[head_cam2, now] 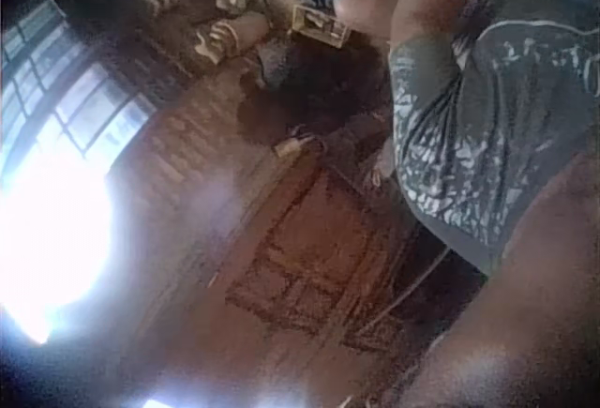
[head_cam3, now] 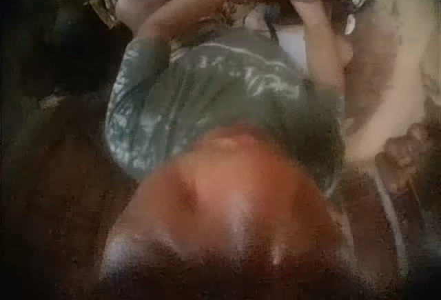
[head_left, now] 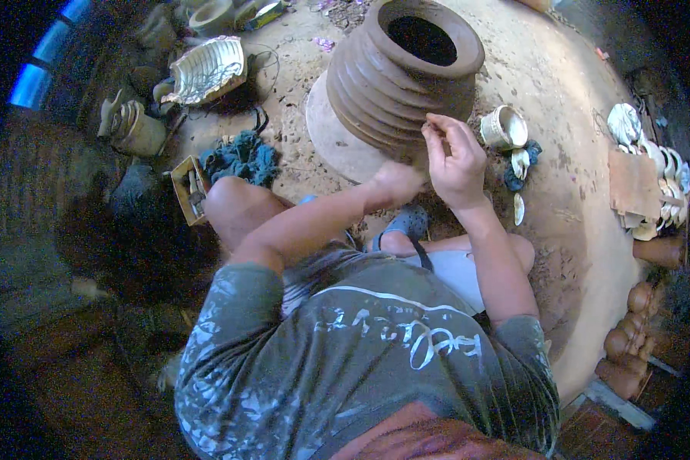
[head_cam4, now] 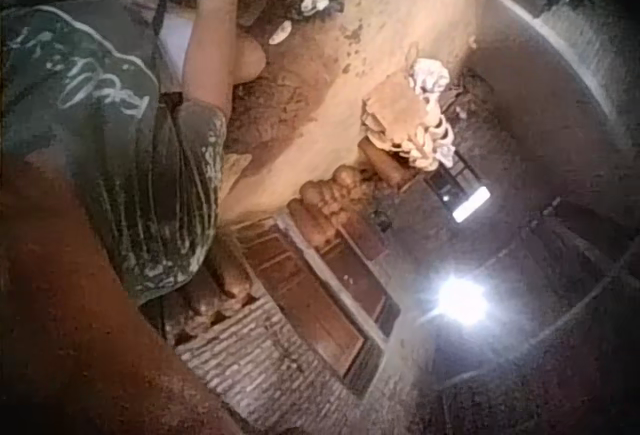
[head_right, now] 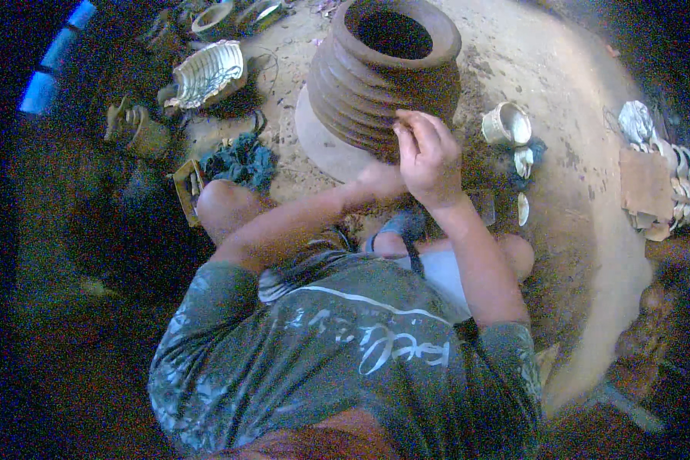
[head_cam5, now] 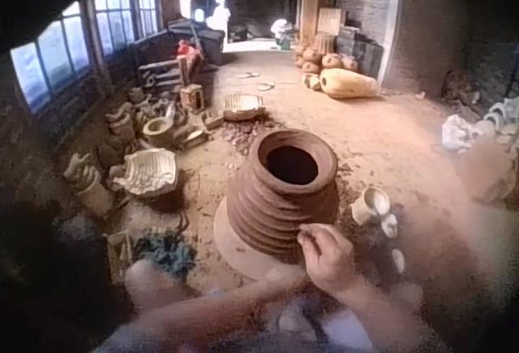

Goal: The person shapes a large clay vessel on a potter's wheel by hand, pressing into the sides to create decorative ridges and refining the rim.

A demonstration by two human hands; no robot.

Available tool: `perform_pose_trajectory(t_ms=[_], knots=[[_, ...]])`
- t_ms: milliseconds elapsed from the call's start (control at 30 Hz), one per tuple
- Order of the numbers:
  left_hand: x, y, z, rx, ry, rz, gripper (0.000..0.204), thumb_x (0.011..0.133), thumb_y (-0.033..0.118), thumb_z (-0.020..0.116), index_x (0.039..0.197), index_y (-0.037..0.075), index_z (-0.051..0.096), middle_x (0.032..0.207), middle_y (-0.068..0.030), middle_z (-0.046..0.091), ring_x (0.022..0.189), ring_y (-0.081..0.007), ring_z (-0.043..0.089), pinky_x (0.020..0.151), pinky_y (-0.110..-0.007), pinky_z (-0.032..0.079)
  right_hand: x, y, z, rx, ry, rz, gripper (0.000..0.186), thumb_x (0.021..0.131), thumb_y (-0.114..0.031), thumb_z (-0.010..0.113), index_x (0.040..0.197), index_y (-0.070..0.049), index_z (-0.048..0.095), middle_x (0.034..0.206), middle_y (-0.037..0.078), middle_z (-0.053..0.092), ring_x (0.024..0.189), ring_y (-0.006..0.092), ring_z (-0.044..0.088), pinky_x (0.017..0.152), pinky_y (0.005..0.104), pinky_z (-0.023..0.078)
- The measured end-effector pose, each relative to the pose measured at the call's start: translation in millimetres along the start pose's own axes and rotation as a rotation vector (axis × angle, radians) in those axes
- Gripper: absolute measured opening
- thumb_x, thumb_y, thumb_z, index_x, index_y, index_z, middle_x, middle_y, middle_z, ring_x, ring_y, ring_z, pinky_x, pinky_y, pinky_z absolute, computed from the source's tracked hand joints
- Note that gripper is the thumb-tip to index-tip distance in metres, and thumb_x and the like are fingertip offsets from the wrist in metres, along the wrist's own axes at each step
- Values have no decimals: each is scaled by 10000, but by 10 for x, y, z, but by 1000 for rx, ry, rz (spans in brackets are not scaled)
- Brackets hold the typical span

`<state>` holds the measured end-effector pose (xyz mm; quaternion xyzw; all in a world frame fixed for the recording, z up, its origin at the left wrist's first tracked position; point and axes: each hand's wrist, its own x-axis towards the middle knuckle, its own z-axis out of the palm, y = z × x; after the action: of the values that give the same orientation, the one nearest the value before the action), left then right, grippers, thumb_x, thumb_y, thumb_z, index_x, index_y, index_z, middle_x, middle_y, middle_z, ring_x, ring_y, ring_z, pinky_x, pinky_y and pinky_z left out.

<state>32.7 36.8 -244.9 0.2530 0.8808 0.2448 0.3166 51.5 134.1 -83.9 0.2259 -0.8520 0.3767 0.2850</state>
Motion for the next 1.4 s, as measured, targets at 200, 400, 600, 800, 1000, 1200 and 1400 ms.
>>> perform_pose_trajectory(t_ms=[200, 400, 600, 800, 1000, 1200, 1400], knots=[[-118, -594, 354, 486, 452, -1, 309, 962, 204, 546, 1121, 59, 768, 1225, -166, 725, 1269, -346, 613, 1060, -562, 432, 359, -135, 265, -146, -53, -384, 134, 830, -9, 754, 961, -27, 729, 943, 115, 712, 849, 301, 694, 763, 391, 578], [-340, -161, -35, 571, 53, 17, 294, 957, 238, 568, 1083, 89, 788, 1180, -137, 741, 1209, -307, 622, 1063, -564, 383, 540, -148, 354, -359, -133, -417, 84, 819, -111, 717, 807, -89, 637, 839, 83, 606, 848, 266, 683, 668, 381, 588], [-262, -394, 236, 715, 297, 60, 311, 966, 319, 542, 1126, 160, 756, 1164, -43, 747, 1254, -265, 591, 1077, -571, 339, 520, -148, 204, -294, -164, -377, 68, 821, -79, 746, 887, -82, 731, 863, 66, 675, 710, 269, 695, 624, 367, 574], [-427, -443, 77, 698, 177, -2, 323, 956, 337, 554, 1138, 165, 757, 1216, -72, 719, 1315, -254, 553, 1106, -585, 341, 440, 29, -22, -260, -192, -377, 101, 810, -39, 755, 903, -78, 744, 882, 79, 702, 727, 272, 707, 637, 371, 574], [-723, -688, -160, 687, 196, 36, 376, 1009, 340, 545, 1264, 114, 706, 1301, -131, 689, 1276, -319, 607, 1080, -575, 431, 299, 455, -374, -275, -86, -312, 107, 821, -69, 753, 926, -84, 746, 928, 88, 710, 771, 294, 710, 681, 395, 593], [-888, -691, -351, -543, 151, 168, 407, 1048, 399, 589, 1141, 12, 676, 972, -91, 762, 920, -187, 720, 834, -354, 549, -472, 255, -354, 38, -386, 106, 208, 879, -60, 746, 1085, -47, 768, 967, 129, 743, 873, 268, 730, 768, 362, 579], [-1124, -81, -178, -931, 84, 248, 445, 1091, 428, 519, 1100, 8, 664, 829, 1, 631, 767, -99, 563, 713, -275, 489, -934, 321, -141, 202, -440, -42, 195, 862, -93, 719, 1038, -11, 738, 1019, 167, 722, 935, 355, 694, 808, 442, 573]])
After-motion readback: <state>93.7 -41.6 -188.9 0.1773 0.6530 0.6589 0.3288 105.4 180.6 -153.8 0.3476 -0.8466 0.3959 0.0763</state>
